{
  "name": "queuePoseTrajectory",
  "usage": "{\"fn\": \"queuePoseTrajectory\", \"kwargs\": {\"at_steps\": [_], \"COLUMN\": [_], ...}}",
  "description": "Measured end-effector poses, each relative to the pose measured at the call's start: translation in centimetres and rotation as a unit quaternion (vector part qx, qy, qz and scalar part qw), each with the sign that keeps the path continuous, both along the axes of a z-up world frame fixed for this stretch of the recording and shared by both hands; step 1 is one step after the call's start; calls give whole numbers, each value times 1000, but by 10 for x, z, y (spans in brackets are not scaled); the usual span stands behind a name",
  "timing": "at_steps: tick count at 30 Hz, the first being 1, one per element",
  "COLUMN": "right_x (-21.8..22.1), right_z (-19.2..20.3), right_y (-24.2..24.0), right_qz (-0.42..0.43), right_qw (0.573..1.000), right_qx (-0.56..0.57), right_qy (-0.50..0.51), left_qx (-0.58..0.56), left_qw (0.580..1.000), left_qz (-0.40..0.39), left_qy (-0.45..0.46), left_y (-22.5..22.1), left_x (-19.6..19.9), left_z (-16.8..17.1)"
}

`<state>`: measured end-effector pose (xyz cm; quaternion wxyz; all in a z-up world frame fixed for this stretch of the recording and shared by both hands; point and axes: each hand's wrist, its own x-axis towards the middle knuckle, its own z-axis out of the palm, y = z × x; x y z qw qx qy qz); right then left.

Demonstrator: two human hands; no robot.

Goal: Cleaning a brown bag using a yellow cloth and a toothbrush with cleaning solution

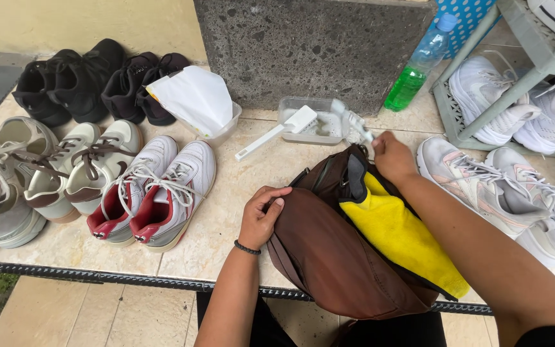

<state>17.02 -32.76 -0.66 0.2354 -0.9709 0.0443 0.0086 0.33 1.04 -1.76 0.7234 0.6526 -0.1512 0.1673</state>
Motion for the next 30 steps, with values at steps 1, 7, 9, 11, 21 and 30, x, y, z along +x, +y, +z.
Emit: {"fn": "queuePoseTrajectory", "kwargs": {"at_steps": [1,7,9,11,21,30], "right_x": [5,0,8,7,10,10], "right_z": [-6,3,-22,-12,-18,-27], "right_y": [-3,0,-13,-11,-14,-25], "right_qz": [0,3,19,10,31,20], "right_qw": [1000,995,999,998,997,992], "right_qx": [1,92,33,54,34,59], "right_qy": [1,-46,-13,-36,-61,-106], "left_qx": [1,-1,4,1,-4,-10], "left_qw": [1000,1000,1000,1000,1000,1000], "left_qz": [0,4,0,-2,0,2], "left_qy": [1,4,-5,-3,-16,-22], "left_y": [0,0,0,0,-1,-1], "left_x": [0,0,1,0,2,3], "left_z": [1,-1,-1,0,-3,-3]}}
